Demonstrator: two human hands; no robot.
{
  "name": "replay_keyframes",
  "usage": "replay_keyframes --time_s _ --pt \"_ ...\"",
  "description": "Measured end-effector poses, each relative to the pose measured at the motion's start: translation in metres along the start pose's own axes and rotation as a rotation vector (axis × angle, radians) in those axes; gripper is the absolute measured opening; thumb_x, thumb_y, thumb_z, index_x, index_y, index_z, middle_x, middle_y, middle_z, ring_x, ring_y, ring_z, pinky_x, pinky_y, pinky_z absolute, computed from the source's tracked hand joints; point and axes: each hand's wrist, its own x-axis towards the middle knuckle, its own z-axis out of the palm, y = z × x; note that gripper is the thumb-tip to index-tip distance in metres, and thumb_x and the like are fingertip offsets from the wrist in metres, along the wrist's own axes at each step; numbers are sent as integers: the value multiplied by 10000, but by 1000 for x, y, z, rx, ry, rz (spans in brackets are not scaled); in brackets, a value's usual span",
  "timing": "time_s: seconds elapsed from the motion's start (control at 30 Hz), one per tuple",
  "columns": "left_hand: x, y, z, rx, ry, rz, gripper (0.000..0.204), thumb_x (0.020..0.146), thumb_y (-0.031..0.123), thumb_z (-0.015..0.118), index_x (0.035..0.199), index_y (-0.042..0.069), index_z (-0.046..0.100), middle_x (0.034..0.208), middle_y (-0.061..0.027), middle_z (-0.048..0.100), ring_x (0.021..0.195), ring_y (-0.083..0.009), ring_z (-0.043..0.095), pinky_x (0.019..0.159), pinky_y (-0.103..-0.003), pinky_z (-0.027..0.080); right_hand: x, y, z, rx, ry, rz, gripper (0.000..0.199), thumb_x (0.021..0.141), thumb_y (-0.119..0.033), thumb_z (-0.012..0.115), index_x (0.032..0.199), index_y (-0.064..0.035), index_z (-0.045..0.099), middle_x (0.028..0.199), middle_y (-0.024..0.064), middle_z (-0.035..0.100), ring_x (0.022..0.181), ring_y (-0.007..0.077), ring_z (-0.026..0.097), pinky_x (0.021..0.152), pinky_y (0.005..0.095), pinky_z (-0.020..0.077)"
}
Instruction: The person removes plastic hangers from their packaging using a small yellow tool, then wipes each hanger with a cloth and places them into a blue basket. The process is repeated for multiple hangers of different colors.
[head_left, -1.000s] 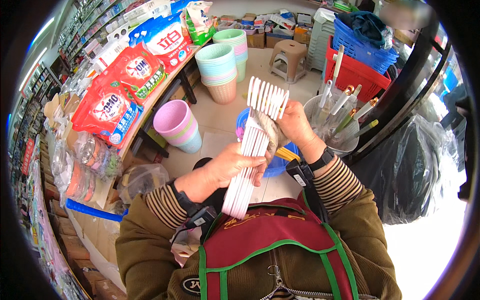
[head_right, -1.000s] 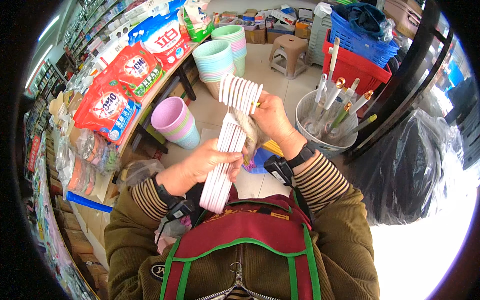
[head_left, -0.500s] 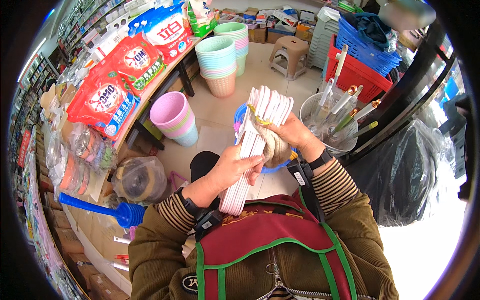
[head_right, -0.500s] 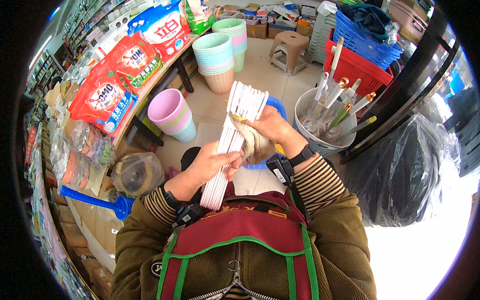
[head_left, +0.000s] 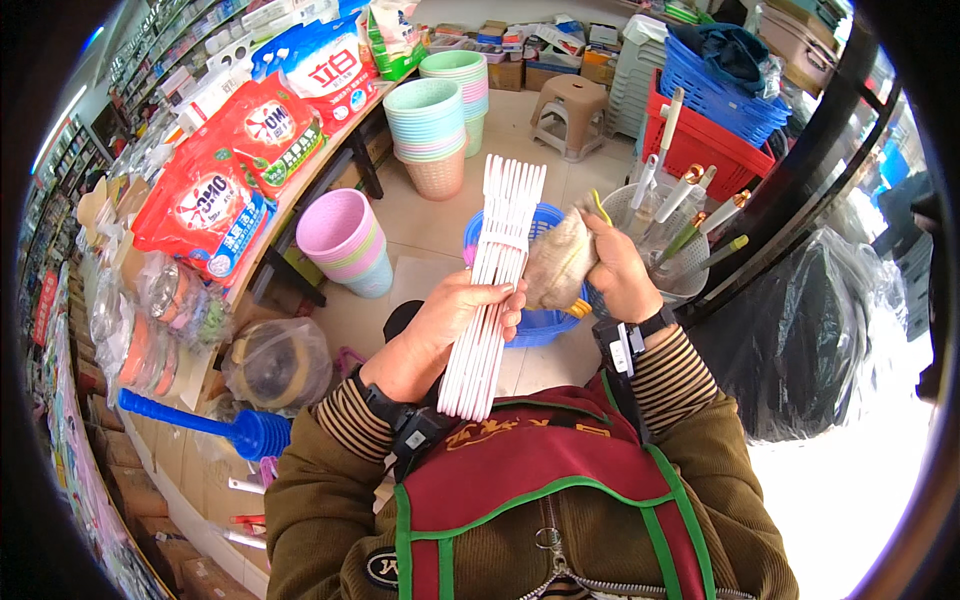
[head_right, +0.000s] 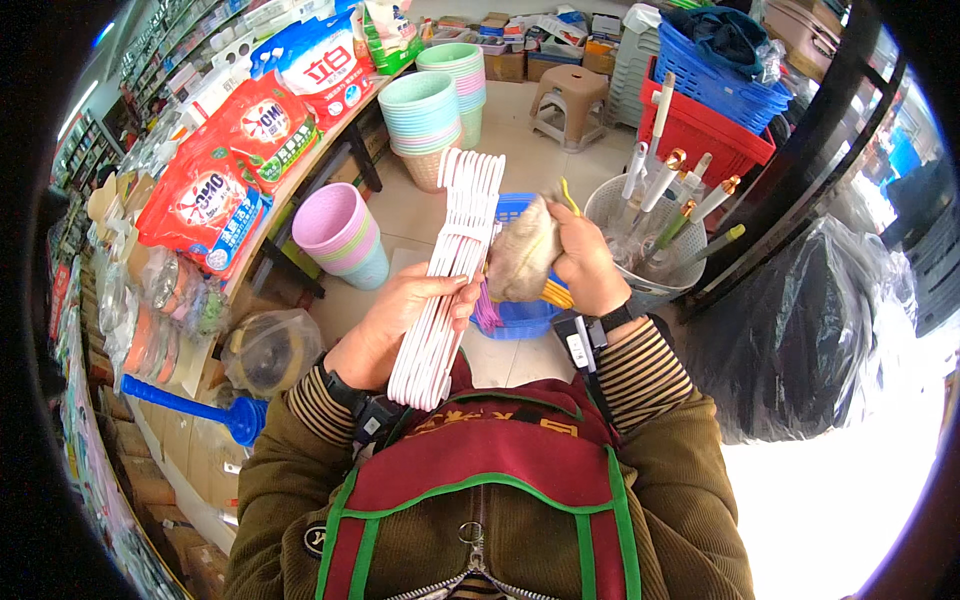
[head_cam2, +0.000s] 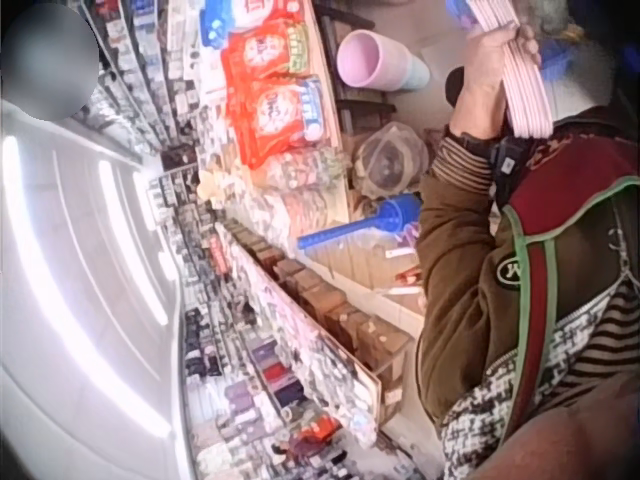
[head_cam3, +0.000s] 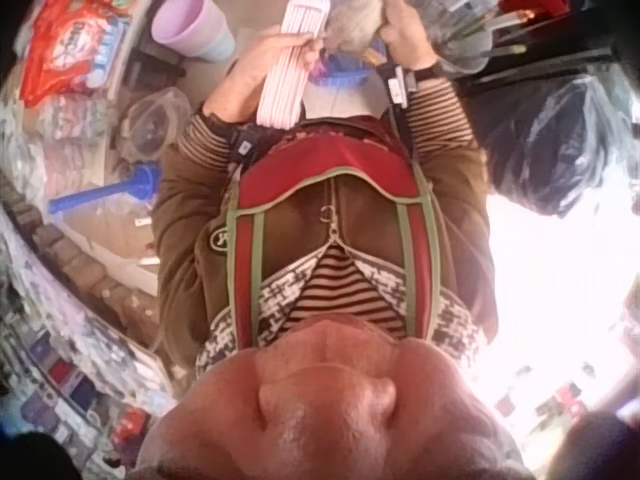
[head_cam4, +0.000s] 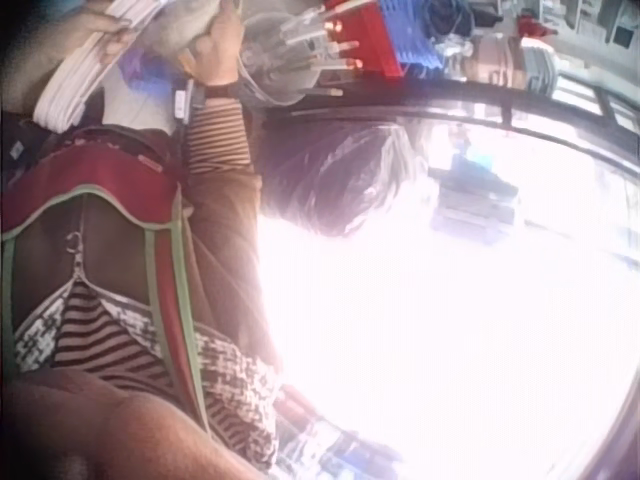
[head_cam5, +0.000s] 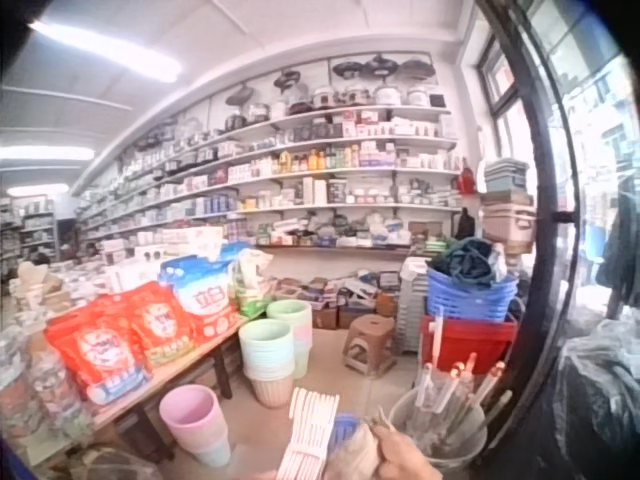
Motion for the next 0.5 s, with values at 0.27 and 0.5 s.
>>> replay_keyframes --time_s 0.27,0.5 --pt "7 0 9 -37 -58 -82 173 949 53 543 1070 -50 611 844 -92 651 684 -172 643 610 -312 556 -2 19 44 -939 203 -714 561 698 -191 895 1090 -15 535 939 84 643 857 218 632 782 323 534" --pt "16 -28 14 85 -4 -237 123 943 64 587 992 -47 605 777 -108 631 620 -208 623 550 -351 539 22 33 22 -1190 249 -1030 1093 621 -335 930 1457 -16 301 960 112 623 866 297 654 779 390 537"
